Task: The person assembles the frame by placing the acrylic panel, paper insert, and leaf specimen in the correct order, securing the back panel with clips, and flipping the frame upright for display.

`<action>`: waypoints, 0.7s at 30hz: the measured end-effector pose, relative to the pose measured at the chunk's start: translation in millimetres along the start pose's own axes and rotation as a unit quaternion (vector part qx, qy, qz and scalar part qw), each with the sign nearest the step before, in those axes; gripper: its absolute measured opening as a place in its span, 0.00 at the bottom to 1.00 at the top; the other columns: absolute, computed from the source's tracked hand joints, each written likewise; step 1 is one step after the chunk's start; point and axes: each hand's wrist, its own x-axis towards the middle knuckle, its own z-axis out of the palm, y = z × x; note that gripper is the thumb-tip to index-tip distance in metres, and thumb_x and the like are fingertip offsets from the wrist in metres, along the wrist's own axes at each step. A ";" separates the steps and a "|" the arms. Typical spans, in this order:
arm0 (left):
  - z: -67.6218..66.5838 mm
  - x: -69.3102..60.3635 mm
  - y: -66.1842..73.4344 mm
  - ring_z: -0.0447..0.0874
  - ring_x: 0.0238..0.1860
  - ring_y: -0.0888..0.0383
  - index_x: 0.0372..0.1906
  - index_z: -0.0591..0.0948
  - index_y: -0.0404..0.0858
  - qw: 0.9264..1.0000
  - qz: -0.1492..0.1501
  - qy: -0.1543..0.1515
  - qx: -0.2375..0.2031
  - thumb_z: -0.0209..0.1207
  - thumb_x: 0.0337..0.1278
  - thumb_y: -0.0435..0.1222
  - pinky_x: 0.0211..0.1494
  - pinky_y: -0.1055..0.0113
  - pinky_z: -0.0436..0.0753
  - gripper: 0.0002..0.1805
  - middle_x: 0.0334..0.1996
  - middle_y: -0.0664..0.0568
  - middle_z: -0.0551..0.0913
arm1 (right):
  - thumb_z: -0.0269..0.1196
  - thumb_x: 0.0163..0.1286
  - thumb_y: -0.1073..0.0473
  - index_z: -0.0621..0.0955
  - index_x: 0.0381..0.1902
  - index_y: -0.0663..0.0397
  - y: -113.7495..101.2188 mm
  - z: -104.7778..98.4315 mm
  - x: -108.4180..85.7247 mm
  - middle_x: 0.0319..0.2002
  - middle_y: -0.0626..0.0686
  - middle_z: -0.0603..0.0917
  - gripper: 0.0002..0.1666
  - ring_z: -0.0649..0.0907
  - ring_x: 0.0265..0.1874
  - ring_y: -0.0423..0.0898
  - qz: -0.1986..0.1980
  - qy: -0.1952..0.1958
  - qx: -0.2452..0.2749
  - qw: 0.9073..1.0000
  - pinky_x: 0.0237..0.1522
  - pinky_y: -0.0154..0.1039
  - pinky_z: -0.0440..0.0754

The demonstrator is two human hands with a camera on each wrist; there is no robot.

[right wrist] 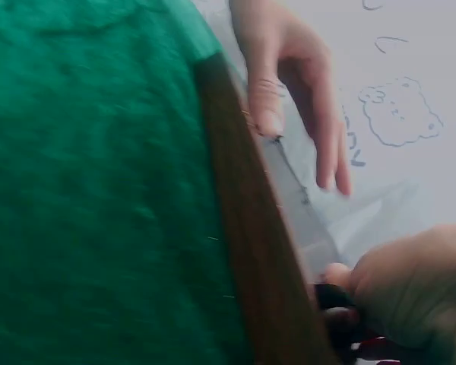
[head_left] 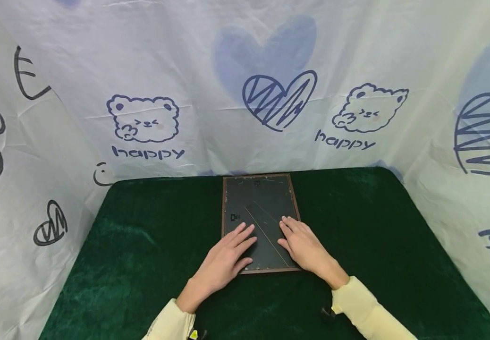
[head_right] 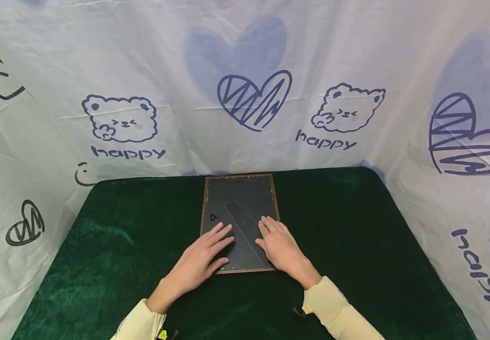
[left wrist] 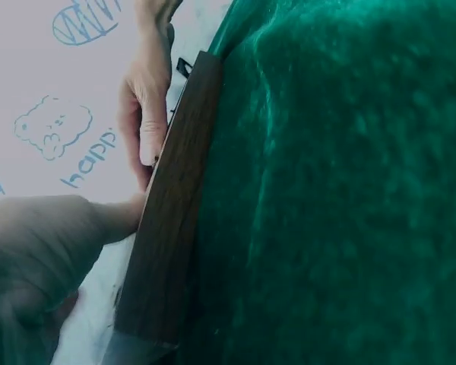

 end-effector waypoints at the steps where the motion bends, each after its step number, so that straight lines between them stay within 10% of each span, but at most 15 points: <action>1: 1.4 1.0 1.4 0.59 0.81 0.48 0.74 0.75 0.41 1.000 -0.001 -0.020 -0.010 0.62 0.74 0.46 0.77 0.49 0.67 0.29 0.80 0.48 0.64 | 0.61 0.80 0.52 0.71 0.73 0.69 -1.1 2.0 -2.1 0.76 0.66 0.69 0.34 0.67 0.77 0.63 -0.002 -0.004 0.007 1.000 0.75 0.61 0.64; 7: 11.5 3.7 4.7 0.54 0.83 0.51 0.79 0.68 0.44 0.995 -0.029 -0.080 -0.049 0.51 0.83 0.46 0.80 0.47 0.62 0.28 0.82 0.50 0.60 | 0.57 0.83 0.54 0.63 0.80 0.62 -8.1 14.7 -9.0 0.79 0.66 0.63 0.35 0.62 0.79 0.63 -0.012 0.002 0.023 1.000 0.76 0.59 0.62; 15: 26.6 6.1 4.6 0.47 0.84 0.52 0.84 0.59 0.48 0.996 -0.026 -0.081 0.025 0.40 0.85 0.47 0.82 0.50 0.56 0.30 0.84 0.53 0.52 | 0.60 0.79 0.55 0.65 0.80 0.54 -34.0 9.2 -2.6 0.80 0.65 0.62 0.36 0.57 0.81 0.61 0.018 -0.055 -0.132 0.990 0.81 0.57 0.53; 21: 28.0 3.0 5.0 0.46 0.85 0.53 0.84 0.58 0.47 0.996 -0.034 -0.084 0.025 0.39 0.85 0.47 0.82 0.50 0.55 0.30 0.85 0.54 0.51 | 0.64 0.75 0.67 0.69 0.76 0.65 -34.8 16.2 -1.2 0.78 0.65 0.64 0.34 0.63 0.79 0.61 -0.062 -0.032 -0.010 0.998 0.76 0.55 0.66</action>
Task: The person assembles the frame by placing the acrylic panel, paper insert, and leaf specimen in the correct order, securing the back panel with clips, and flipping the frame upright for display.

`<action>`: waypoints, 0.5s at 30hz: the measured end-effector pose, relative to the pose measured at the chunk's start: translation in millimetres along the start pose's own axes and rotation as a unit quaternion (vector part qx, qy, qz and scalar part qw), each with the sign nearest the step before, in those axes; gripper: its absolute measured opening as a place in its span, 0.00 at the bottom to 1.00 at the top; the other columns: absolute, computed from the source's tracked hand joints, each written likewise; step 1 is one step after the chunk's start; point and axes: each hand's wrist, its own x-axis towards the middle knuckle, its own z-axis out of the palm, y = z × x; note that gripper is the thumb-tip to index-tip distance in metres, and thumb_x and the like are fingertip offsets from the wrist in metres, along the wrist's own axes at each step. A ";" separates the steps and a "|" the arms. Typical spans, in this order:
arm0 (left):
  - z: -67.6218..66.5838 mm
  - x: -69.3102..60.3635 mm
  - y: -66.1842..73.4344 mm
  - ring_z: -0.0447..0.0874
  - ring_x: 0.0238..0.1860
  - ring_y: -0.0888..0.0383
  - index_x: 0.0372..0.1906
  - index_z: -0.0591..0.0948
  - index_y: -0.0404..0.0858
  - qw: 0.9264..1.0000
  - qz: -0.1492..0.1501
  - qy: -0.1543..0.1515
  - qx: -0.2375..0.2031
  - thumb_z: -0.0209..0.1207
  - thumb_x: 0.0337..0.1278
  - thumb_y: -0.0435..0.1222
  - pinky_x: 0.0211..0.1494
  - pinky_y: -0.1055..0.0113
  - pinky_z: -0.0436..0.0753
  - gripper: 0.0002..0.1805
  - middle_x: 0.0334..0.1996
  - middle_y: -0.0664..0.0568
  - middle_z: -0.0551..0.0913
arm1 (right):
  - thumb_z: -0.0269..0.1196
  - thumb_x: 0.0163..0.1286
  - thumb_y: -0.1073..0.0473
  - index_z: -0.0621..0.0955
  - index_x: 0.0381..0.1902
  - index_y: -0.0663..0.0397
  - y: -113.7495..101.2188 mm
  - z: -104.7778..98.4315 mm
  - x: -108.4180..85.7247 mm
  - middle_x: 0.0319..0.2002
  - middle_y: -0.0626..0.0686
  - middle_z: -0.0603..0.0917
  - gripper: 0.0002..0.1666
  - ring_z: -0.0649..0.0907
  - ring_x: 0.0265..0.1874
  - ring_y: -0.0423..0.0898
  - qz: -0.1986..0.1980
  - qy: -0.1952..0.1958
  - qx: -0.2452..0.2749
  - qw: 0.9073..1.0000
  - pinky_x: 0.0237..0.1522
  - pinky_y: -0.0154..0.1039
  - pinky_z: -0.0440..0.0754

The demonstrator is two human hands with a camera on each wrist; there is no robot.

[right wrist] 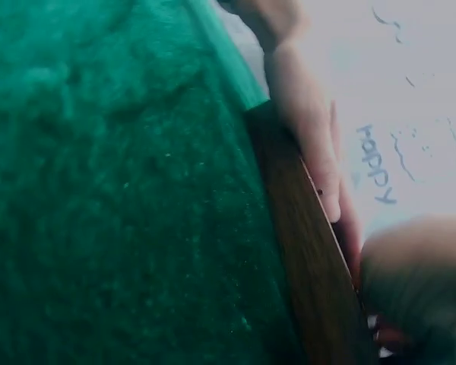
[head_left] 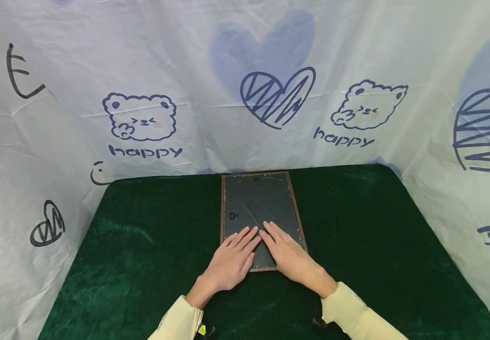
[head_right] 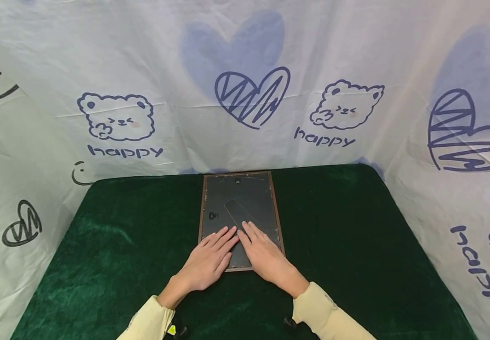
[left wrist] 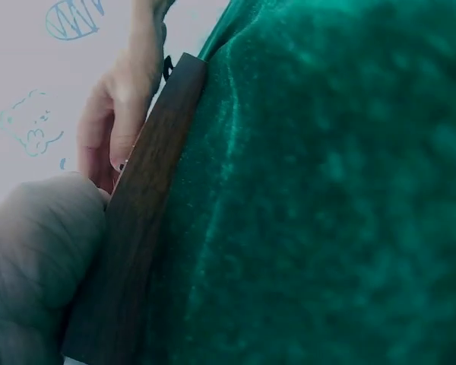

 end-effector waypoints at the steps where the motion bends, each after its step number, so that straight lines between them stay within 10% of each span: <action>1: -0.1 -0.4 0.1 0.46 0.85 0.53 0.84 0.57 0.47 1.000 -0.002 0.000 -0.004 0.40 0.85 0.48 0.82 0.50 0.55 0.31 0.85 0.54 0.51 | 0.63 0.75 0.67 0.69 0.75 0.65 1.9 1.6 0.0 0.78 0.65 0.65 0.34 0.64 0.79 0.60 -0.014 0.012 0.042 0.999 0.75 0.55 0.66; 7: -0.7 -0.2 1.2 0.44 0.85 0.55 0.85 0.53 0.41 1.000 -0.020 -0.009 -0.013 0.37 0.86 0.49 0.83 0.52 0.52 0.33 0.85 0.53 0.48 | 0.61 0.80 0.52 0.65 0.80 0.55 11.1 7.2 -0.7 0.80 0.58 0.64 0.37 0.61 0.81 0.55 -0.036 0.032 0.245 0.968 0.77 0.63 0.60; 15: 3.4 1.0 1.9 0.42 0.85 0.56 0.84 0.57 0.42 0.999 -0.034 -0.018 0.004 0.35 0.86 0.50 0.84 0.52 0.50 0.32 0.85 0.54 0.51 | 0.68 0.69 0.39 0.66 0.80 0.48 14.8 9.6 3.4 0.81 0.52 0.61 0.48 0.62 0.79 0.52 -0.053 0.011 0.238 0.970 0.75 0.65 0.60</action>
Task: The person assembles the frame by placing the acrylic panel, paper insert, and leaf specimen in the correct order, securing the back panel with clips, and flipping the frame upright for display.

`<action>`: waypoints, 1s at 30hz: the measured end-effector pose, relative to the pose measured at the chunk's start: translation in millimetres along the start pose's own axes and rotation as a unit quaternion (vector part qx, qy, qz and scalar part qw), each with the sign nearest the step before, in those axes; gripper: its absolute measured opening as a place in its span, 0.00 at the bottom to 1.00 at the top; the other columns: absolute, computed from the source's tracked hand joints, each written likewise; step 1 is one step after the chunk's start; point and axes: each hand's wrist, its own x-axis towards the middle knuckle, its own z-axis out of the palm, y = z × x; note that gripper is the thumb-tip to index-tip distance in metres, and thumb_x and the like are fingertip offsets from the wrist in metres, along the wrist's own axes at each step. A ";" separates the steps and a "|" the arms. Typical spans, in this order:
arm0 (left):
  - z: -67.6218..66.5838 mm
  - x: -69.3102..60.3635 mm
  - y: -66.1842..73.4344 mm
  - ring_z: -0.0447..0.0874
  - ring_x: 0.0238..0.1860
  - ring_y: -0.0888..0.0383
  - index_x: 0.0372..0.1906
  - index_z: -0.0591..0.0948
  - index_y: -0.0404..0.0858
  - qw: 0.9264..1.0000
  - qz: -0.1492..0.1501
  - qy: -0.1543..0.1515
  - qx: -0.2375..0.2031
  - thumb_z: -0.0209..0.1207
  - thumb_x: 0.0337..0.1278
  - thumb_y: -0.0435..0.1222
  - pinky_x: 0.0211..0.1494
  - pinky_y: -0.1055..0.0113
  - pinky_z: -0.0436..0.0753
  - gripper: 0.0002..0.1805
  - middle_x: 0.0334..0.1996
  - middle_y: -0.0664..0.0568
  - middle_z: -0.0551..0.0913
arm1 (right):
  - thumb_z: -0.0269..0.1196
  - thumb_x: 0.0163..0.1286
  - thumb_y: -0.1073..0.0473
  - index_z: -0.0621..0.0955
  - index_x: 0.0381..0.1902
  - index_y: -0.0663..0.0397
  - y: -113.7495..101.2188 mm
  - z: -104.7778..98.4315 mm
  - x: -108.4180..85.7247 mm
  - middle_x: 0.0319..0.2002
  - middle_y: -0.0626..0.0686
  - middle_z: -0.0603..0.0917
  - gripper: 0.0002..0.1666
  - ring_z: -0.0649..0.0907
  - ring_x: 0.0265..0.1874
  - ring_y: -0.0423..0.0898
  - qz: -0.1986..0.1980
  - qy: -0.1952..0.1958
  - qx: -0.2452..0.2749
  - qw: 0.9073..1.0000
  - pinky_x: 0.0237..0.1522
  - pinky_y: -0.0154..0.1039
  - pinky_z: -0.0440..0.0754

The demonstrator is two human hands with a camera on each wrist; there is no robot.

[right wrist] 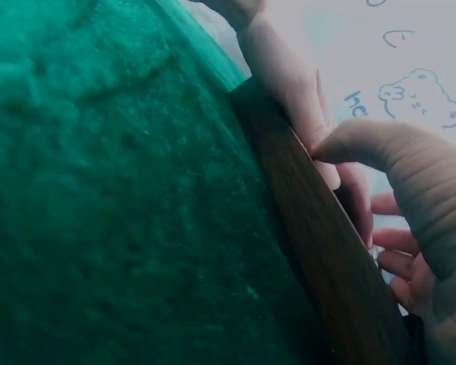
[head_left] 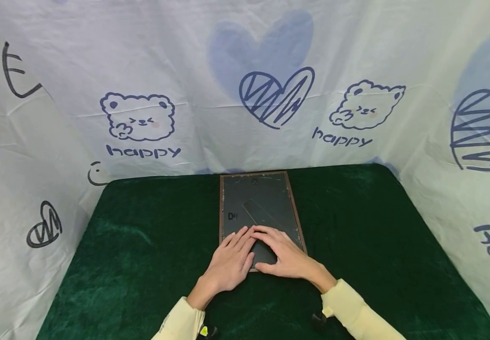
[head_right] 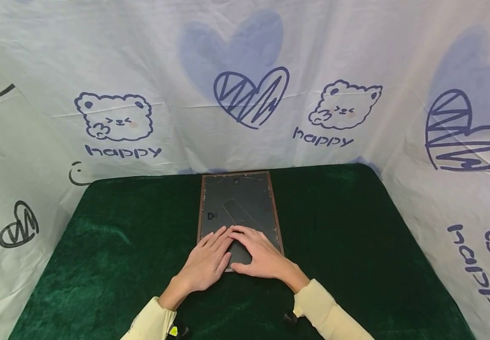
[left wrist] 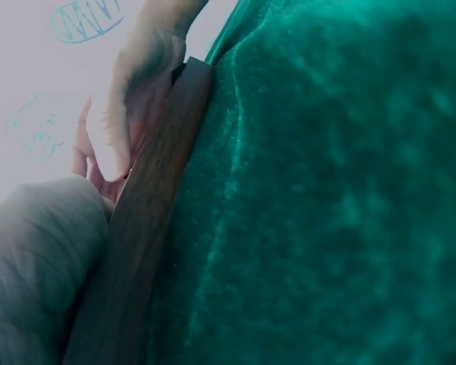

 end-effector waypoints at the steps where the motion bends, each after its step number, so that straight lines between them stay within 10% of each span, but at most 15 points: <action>1: -0.4 -0.1 0.5 0.42 0.85 0.56 0.84 0.57 0.42 1.000 -0.001 -0.002 -0.001 0.35 0.86 0.50 0.84 0.53 0.49 0.32 0.85 0.54 0.50 | 0.69 0.68 0.40 0.66 0.80 0.48 1.3 0.2 0.5 0.81 0.52 0.62 0.48 0.63 0.79 0.52 -0.001 0.001 -0.001 1.000 0.75 0.65 0.61; 15: -0.5 -1.3 0.4 0.53 0.83 0.49 0.79 0.64 0.39 0.997 0.014 0.065 -0.035 0.43 0.83 0.48 0.80 0.48 0.59 0.29 0.83 0.46 0.57 | 0.77 0.56 0.43 0.78 0.59 0.48 5.5 3.8 5.0 0.49 0.47 0.77 0.36 0.73 0.48 0.41 -0.016 0.069 -0.003 0.997 0.50 0.43 0.74; 21: -0.6 -1.3 -0.8 0.55 0.82 0.47 0.78 0.65 0.38 0.996 0.010 0.078 -0.043 0.46 0.82 0.47 0.79 0.47 0.63 0.29 0.81 0.44 0.59 | 0.78 0.57 0.45 0.77 0.31 0.43 6.3 0.8 11.1 0.29 0.41 0.74 0.20 0.72 0.32 0.36 -0.049 0.058 -0.025 0.997 0.38 0.34 0.72; 30: 2.6 -1.1 -3.6 0.55 0.82 0.49 0.79 0.65 0.40 0.996 0.016 0.079 -0.037 0.45 0.82 0.48 0.80 0.50 0.62 0.30 0.81 0.45 0.60 | 0.78 0.60 0.47 0.76 0.25 0.42 9.8 -4.4 16.1 0.26 0.39 0.73 0.20 0.71 0.28 0.34 -0.054 0.020 0.007 0.998 0.31 0.31 0.70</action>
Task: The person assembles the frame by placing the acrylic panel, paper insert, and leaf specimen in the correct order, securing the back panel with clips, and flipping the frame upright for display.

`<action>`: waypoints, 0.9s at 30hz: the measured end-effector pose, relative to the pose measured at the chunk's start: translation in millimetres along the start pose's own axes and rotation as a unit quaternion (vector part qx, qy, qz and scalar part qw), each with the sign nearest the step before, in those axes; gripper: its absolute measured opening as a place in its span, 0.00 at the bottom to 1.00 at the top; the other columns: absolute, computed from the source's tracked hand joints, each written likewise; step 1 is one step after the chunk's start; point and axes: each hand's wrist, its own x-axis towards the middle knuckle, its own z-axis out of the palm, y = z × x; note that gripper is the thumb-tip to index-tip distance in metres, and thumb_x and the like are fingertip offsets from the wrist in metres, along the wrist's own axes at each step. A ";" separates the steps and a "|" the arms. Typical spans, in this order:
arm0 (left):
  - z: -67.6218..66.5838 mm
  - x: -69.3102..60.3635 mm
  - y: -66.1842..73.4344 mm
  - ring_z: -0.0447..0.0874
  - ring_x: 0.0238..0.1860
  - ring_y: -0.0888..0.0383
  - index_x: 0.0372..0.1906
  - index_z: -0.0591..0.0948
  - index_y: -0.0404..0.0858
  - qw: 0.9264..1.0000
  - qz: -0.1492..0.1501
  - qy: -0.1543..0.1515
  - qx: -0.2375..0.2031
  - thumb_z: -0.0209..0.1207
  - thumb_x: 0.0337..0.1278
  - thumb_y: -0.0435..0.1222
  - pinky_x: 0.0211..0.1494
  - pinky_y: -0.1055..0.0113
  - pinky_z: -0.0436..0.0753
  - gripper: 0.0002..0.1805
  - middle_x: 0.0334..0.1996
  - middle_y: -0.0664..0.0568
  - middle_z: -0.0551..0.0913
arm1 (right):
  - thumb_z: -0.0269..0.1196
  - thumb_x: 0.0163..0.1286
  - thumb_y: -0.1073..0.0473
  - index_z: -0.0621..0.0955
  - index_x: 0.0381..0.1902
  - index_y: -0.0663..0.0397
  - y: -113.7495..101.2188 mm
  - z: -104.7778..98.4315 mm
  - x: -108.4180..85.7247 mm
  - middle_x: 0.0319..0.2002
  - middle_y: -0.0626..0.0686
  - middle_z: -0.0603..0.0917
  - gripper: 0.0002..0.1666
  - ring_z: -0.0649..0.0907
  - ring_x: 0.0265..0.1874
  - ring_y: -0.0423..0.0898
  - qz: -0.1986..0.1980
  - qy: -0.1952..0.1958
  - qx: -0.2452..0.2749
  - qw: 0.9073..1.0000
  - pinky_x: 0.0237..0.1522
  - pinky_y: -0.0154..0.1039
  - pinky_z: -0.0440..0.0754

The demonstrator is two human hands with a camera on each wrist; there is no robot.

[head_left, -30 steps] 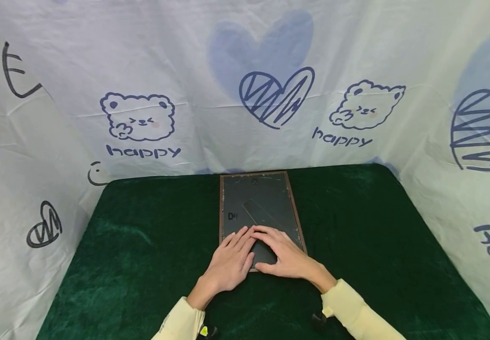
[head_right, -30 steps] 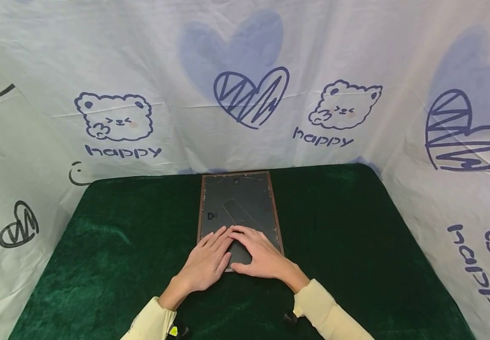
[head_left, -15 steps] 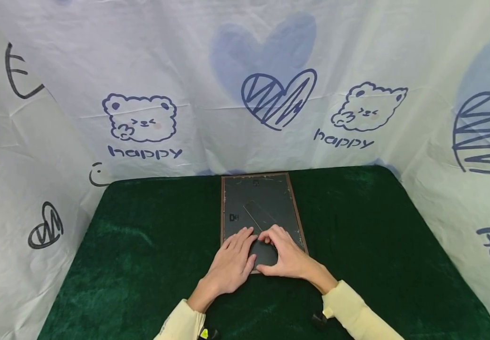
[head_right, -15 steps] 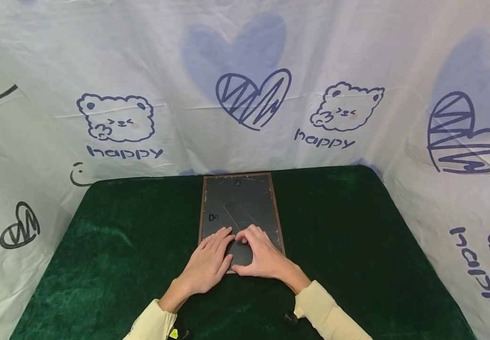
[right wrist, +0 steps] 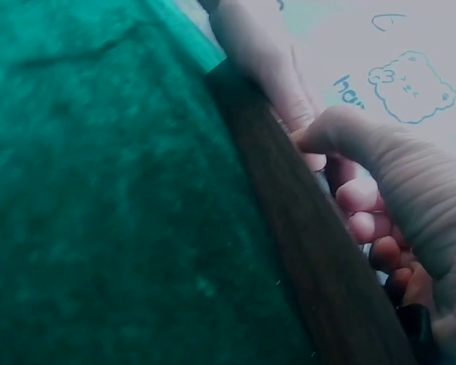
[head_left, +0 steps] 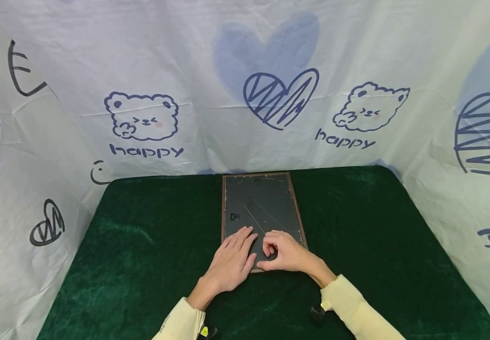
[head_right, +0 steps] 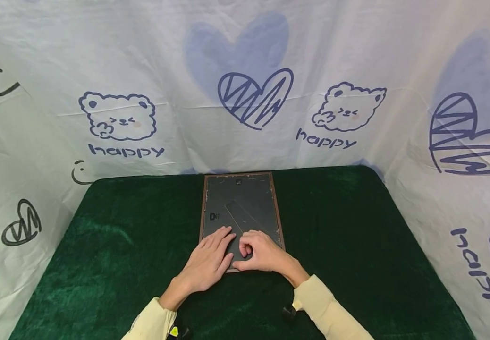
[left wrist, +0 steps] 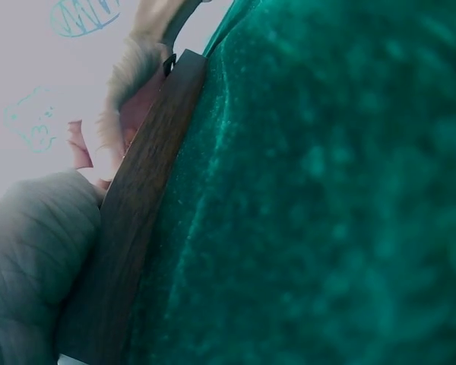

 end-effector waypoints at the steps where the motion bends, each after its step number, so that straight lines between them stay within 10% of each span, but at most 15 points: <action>1: -0.4 0.2 0.2 0.55 0.82 0.49 0.78 0.65 0.40 1.000 0.001 0.001 -0.001 0.45 0.82 0.48 0.79 0.49 0.62 0.29 0.81 0.45 0.60 | 0.78 0.60 0.47 0.76 0.25 0.42 0.1 -0.8 0.7 0.26 0.38 0.73 0.20 0.72 0.28 0.35 0.005 -0.005 0.008 1.000 0.31 0.31 0.71; 27: 2.6 -2.2 -0.9 0.52 0.83 0.49 0.79 0.64 0.40 1.000 0.004 -0.003 0.021 0.42 0.83 0.48 0.80 0.49 0.61 0.30 0.83 0.46 0.57 | 0.76 0.64 0.54 0.84 0.18 0.47 -14.3 -18.8 21.7 0.17 0.37 0.73 0.17 0.72 0.27 0.35 0.078 -0.142 0.075 0.984 0.33 0.33 0.69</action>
